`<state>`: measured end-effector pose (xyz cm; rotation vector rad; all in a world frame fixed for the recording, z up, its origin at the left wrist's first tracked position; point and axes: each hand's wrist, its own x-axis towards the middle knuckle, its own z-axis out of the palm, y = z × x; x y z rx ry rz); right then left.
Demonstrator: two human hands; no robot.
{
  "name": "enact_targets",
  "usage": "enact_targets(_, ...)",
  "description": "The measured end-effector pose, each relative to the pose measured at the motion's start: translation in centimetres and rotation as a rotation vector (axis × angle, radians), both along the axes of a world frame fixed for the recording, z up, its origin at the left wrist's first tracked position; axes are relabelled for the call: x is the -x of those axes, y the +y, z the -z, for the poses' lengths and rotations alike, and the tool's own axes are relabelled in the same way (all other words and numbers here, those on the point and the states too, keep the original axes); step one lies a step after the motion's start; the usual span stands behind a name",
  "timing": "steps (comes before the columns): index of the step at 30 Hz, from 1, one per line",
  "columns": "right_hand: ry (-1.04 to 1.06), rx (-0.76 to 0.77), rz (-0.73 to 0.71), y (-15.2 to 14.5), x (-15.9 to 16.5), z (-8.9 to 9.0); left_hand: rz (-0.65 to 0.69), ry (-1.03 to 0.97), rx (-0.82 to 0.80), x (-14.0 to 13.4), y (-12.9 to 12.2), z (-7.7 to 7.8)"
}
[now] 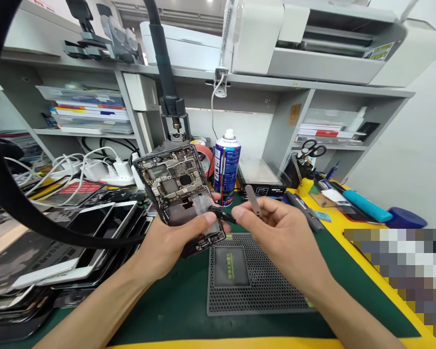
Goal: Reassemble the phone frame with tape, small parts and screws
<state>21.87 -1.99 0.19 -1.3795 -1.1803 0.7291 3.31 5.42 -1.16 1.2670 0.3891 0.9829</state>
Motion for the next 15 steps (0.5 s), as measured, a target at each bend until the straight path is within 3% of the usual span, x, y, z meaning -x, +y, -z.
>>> enact_targets(5,0.311,-0.186,0.033,-0.1,-1.4,-1.2,0.034,0.014,0.001,0.1,-0.2,-0.1)
enact_targets(8,0.325,-0.408,0.138,-0.3,-1.9,-1.8,0.085,0.015,-0.023,0.3,-0.1,-0.1)
enact_targets(10,0.299,-0.453,0.169,-0.7,-1.9,-1.9,0.108,0.019,-0.03,0.4,-0.2,-0.2)
enact_targets(15,0.355,-0.384,-0.091,-1.6,-1.2,-1.9,0.089,0.092,0.013,0.2,-0.9,-0.4)
